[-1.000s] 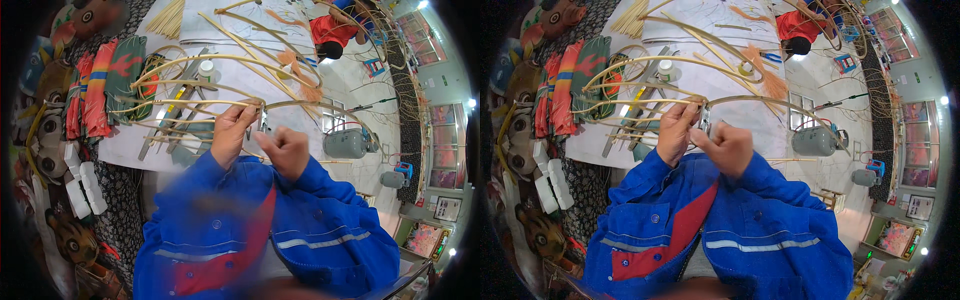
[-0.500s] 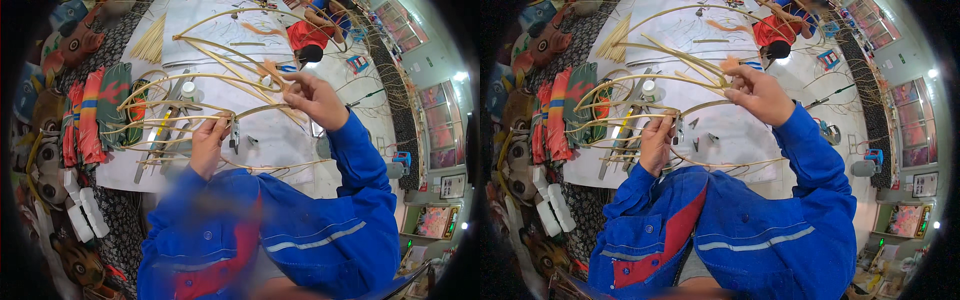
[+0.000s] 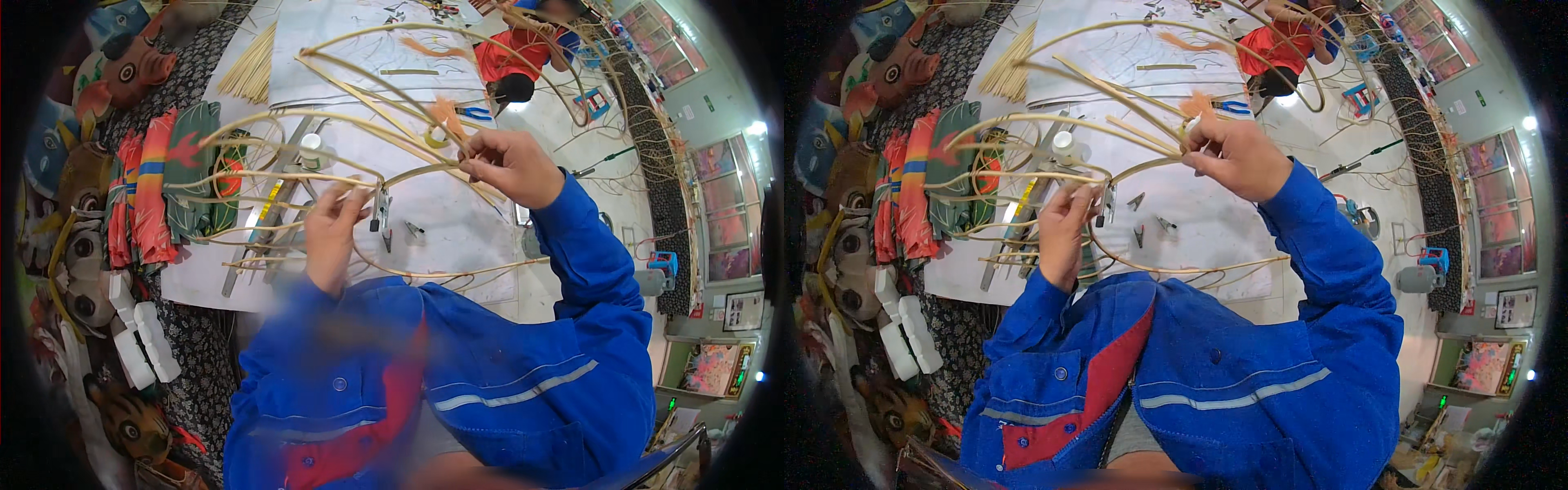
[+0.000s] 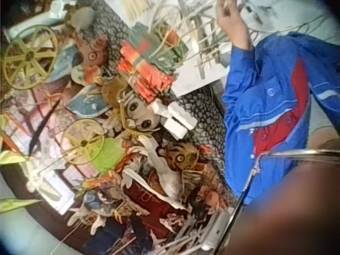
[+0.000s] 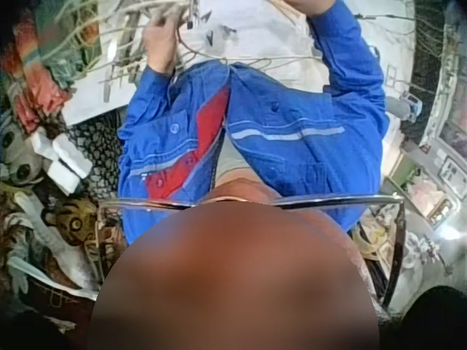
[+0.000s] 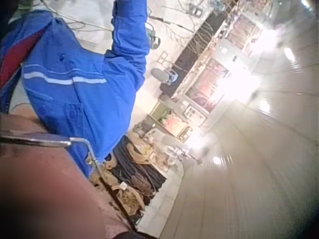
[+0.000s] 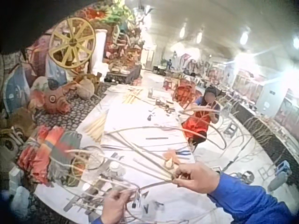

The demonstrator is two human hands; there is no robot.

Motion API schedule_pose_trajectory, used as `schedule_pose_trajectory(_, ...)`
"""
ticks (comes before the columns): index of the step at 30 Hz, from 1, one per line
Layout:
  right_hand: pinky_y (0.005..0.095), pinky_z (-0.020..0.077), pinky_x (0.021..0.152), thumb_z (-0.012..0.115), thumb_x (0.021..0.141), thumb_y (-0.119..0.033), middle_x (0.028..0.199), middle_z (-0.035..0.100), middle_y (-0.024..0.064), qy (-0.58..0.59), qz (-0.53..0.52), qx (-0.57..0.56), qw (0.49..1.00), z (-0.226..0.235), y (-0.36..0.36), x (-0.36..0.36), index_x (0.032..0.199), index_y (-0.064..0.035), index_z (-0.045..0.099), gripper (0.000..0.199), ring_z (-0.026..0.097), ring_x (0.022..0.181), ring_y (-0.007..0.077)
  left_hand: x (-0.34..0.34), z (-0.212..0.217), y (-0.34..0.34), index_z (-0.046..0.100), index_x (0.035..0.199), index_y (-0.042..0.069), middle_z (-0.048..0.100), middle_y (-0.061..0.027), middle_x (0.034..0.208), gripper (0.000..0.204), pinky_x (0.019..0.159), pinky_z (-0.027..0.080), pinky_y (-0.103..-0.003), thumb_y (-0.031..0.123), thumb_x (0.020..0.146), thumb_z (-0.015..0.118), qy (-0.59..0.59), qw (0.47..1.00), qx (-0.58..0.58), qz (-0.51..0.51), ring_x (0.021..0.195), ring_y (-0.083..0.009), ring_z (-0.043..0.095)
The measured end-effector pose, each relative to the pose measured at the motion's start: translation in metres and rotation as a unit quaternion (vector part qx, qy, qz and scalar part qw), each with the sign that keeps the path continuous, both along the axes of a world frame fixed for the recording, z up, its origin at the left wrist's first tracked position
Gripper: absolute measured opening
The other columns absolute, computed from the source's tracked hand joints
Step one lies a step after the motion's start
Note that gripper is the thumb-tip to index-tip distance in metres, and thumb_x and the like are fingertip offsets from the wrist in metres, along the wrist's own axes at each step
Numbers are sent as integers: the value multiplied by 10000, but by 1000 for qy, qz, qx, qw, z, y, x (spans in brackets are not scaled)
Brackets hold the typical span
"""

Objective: Assembling a skeletal frame by joining thin flexible sticks with adhesive tape.

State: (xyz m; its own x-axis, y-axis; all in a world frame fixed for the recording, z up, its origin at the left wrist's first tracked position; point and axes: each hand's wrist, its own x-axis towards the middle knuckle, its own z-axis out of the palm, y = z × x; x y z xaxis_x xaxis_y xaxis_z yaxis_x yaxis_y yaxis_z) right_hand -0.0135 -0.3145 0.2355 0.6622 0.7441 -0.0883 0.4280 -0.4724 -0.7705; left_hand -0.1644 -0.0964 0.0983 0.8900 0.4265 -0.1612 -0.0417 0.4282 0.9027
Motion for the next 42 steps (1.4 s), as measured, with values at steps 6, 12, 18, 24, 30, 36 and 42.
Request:
schedule_pose_trajectory(6, 206, 469, 646, 689, 919, -91, 792, 633, -6, -11, 3, -12, 1000, -10, -7, 10, 979, 13, 663, 123, 573, 711, 37, -26, 66, -5, 583, 1227, -52, 628, -125, 1212, 343, 873, 551, -341, 111, 938, 667, -102, 939, 325, 43, 1038, -185, 641)
schedule_pose_trajectory(12, 315, 471, 582, 705, 871, -146, 701, 654, 89, -155, 90, 70, 981, 8, 8, 5, 882, -11, 665, 141, 616, 615, 164, 41, 96, -14, 636, 1174, -42, 688, -124, 1051, 385, 796, 562, -297, 224, 905, 712, -53, 965, 165, -196, 925, -139, 646)
schedule_pose_trajectory(18, 274, 491, 643, 718, 874, -121, 778, 655, 59, -163, 208, 61, 963, 53, 34, 2, 943, 2, 681, 146, 607, 670, 142, 19, 127, -21, 671, 1108, 8, 697, -44, 909, 296, 560, 518, -227, 225, 913, 721, -41, 969, 215, -111, 747, -74, 622)
schedule_pose_trajectory(24, 400, 504, 629, 672, 855, -126, 715, 634, 189, -238, 253, 94, 933, 47, 40, 19, 913, -18, 663, 122, 632, 674, 360, 14, 126, -36, 692, 1089, 24, 703, -26, 914, 284, 564, 470, -201, 196, 878, 773, -16, 974, 226, 14, 751, -57, 613)
schedule_pose_trajectory(30, 452, 504, 761, 597, 881, -153, 864, 673, 223, -299, 262, 11, 918, 59, 61, 16, 933, -23, 655, 152, 647, 848, 397, 14, 131, -27, 701, 1109, 15, 716, -41, 920, 290, 574, 477, -207, 195, 889, 761, -18, 959, 278, 57, 808, -78, 650)
schedule_pose_trajectory(36, 303, 508, 650, 746, 843, -123, 794, 665, 97, -493, 68, 260, 827, -21, 64, 11, 935, -27, 687, 146, 637, 680, 222, 25, 107, -9, 682, 1139, 30, 715, -41, 990, 276, 615, 455, -218, 185, 914, 724, -13, 959, 277, 59, 865, -91, 647)
schedule_pose_trajectory(42, 362, 492, 570, 742, 819, -125, 747, 619, 105, -204, 2, 220, 954, -162, -13, -45, 770, -52, 587, 178, 619, 655, 295, 16, 105, 31, 671, 1135, 20, 695, -44, 976, 263, 629, 495, -219, 149, 910, 717, 6, 963, 227, 142, 870, -94, 648)
